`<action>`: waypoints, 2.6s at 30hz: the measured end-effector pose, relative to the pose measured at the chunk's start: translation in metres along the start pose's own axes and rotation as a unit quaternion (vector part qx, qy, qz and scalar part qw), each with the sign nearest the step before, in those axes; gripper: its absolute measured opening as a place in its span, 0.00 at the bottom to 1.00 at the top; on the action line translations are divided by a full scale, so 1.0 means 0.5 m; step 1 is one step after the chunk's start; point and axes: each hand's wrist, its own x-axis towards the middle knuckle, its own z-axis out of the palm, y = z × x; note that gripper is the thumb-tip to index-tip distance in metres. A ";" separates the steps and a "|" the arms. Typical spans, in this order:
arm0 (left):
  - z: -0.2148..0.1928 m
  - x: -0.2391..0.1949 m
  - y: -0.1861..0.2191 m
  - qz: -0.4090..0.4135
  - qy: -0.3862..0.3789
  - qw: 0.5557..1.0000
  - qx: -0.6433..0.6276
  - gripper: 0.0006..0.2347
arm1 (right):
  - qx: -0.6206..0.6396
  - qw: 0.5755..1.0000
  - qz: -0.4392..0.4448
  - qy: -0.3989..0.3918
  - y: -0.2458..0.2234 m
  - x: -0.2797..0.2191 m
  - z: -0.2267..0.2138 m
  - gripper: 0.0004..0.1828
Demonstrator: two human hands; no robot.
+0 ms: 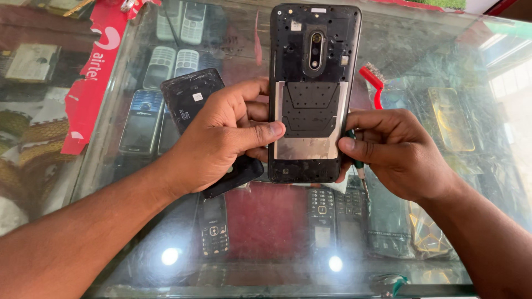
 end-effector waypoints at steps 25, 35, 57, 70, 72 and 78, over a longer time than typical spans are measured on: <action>0.004 -0.004 0.003 -0.005 0.007 0.999 0.045 0.16 | -0.030 0.999 -0.021 0.025 -0.017 0.006 0.012 0.17; 0.006 -0.008 0.003 0.011 -0.009 1.000 -0.022 0.12 | 0.009 0.994 -0.097 0.050 0.001 -0.002 0.012 0.13; -0.003 -0.008 -0.009 0.032 0.003 0.999 -0.040 0.13 | 0.106 0.991 -0.059 0.063 0.024 -0.007 -0.008 0.16; 0.000 -0.012 0.010 0.029 -0.009 0.999 -0.014 0.16 | 0.060 0.993 -0.056 0.089 0.018 0.003 0.016 0.16; 0.003 -0.011 0.013 0.036 -0.007 0.999 -0.014 0.17 | 0.012 0.995 -0.064 0.079 0.011 0.002 0.021 0.16; 0.011 -0.012 0.015 0.042 0.005 0.999 0.013 0.17 | -0.086 0.988 -0.096 0.080 -0.002 -0.004 0.017 0.14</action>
